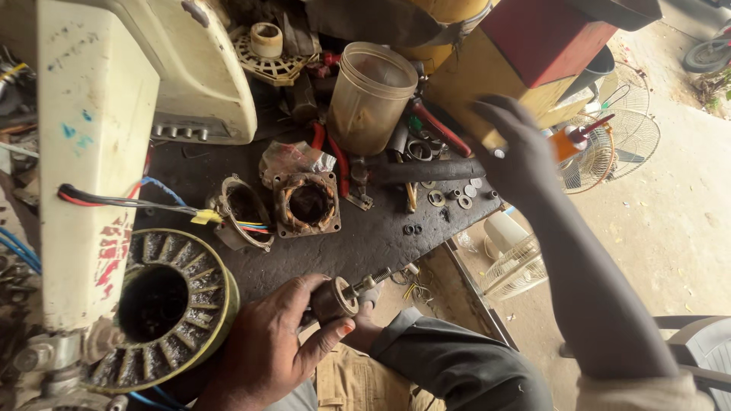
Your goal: The person uses pliers to manipulate a small cylindrical electrical component, repeatedly gripping and adjusting its parts. They also use a hammer to tap the component on the workbench while holding it with pliers.
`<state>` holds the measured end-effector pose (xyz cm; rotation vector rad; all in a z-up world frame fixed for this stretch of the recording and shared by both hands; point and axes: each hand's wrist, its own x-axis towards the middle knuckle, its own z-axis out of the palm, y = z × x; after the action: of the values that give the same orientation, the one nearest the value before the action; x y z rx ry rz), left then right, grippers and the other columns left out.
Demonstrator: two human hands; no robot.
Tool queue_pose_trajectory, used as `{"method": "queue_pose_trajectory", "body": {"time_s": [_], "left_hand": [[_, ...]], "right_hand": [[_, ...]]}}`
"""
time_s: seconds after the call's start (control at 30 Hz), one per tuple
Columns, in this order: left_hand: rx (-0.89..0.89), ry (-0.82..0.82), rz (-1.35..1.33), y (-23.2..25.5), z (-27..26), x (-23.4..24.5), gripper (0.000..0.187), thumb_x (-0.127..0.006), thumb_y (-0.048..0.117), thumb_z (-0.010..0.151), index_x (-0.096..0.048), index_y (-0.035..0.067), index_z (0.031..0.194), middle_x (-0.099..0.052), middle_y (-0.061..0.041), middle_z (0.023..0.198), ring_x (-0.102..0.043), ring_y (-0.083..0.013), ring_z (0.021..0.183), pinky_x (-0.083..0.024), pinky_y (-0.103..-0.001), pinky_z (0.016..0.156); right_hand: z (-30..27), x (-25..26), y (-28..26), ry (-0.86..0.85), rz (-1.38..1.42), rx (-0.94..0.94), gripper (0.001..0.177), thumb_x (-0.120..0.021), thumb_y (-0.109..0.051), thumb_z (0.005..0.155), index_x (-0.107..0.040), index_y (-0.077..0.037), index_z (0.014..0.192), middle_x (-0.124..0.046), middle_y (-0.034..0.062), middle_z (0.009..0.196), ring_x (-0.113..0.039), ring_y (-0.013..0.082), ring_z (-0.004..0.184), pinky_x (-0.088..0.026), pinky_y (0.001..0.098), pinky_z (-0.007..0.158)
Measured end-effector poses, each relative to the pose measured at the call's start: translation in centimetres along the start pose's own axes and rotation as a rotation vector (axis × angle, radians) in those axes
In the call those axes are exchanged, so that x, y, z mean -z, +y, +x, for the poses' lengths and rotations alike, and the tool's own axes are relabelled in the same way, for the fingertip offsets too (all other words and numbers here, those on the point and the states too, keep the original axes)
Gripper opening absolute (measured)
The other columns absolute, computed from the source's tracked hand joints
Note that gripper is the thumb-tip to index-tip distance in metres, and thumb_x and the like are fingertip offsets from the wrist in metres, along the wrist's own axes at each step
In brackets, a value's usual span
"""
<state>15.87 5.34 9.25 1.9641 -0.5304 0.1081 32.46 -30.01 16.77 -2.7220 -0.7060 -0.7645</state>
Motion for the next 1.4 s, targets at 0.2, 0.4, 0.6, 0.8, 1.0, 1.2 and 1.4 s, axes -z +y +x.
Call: {"method": "queue_pose_trajectory", "body": {"time_s": [0.2,0.4,0.6,0.8,1.0,1.2,1.4], "left_hand": [[0.054,0.016,-0.01,0.6,0.2,0.1,0.049,-0.075,0.04,0.088,-0.062,0.002,0.118,-0.079,-0.009,0.095,-0.081,-0.0227,0.084,-0.063,-0.036,0.068],[0.124,0.018,0.069,1.2,0.2,0.2,0.05,-0.075,0.043,0.085,-0.065,0.005,0.116,-0.078,-0.01,0.093,-0.078,-0.0274,0.082,-0.059,-0.04,0.067],[0.065,0.048,0.121,1.0,0.1,-0.1,0.051,-0.077,0.041,0.085,-0.063,0.003,0.116,-0.076,-0.012,0.093,-0.077,-0.0299,0.084,-0.058,-0.041,0.069],[0.039,0.061,0.146,1.1,0.1,0.0,0.052,-0.077,0.042,0.087,-0.063,0.003,0.118,-0.076,-0.014,0.1,-0.077,-0.0316,0.088,-0.059,-0.041,0.071],[0.143,-0.032,0.018,1.4,0.2,0.6,0.052,-0.075,0.041,0.089,-0.062,0.003,0.122,-0.076,-0.012,0.101,-0.079,-0.0259,0.09,-0.061,-0.038,0.073],[0.112,0.003,-0.005,2.2,0.5,0.6,0.049,-0.076,0.039,0.089,-0.064,0.003,0.119,-0.079,-0.008,0.094,-0.08,-0.0234,0.085,-0.062,-0.036,0.072],[0.004,0.078,0.033,1.3,0.2,0.4,0.047,-0.075,0.04,0.092,-0.063,0.002,0.117,-0.076,-0.014,0.096,-0.076,-0.0312,0.086,-0.059,-0.04,0.072]], "right_hand": [[-8.1,0.8,2.6,-0.107,0.165,-0.536,0.024,-0.073,-0.015,0.097,-0.073,-0.011,0.121,-0.073,0.0094,0.11,-0.072,0.0236,0.086,-0.057,0.0352,0.077],[-9.8,-1.1,1.8,-0.01,0.077,-0.245,0.017,-0.074,-0.011,0.095,-0.076,-0.008,0.112,-0.071,0.0107,0.113,-0.072,0.0256,0.091,-0.058,0.035,0.078],[-8.1,-1.9,-1.7,-0.102,0.155,-0.272,0.024,-0.074,-0.013,0.089,-0.075,-0.005,0.112,-0.07,0.0131,0.102,-0.07,0.0287,0.084,-0.057,0.0395,0.074],[-7.6,-3.3,-2.3,-0.033,0.081,-0.151,0.028,-0.075,-0.013,0.085,-0.072,-0.002,0.111,-0.068,0.016,0.101,-0.067,0.0339,0.088,-0.055,0.0429,0.077],[-3.5,-1.9,-3.9,0.008,-0.014,-0.166,0.014,-0.079,-0.017,0.096,-0.074,-0.006,0.103,-0.064,0.0145,0.086,-0.063,0.0304,0.079,-0.049,0.0418,0.068],[9.6,-0.7,-4.0,0.22,0.121,0.234,0.02,-0.073,-0.013,0.104,-0.07,-0.001,0.12,-0.07,0.0152,0.111,-0.069,0.0368,0.102,-0.055,0.0434,0.088],[9.9,-0.7,-7.0,0.074,0.102,0.244,0.028,-0.075,-0.021,0.103,-0.07,-0.004,0.126,-0.07,0.0164,0.122,-0.07,0.037,0.104,-0.057,0.0441,0.088]]}}
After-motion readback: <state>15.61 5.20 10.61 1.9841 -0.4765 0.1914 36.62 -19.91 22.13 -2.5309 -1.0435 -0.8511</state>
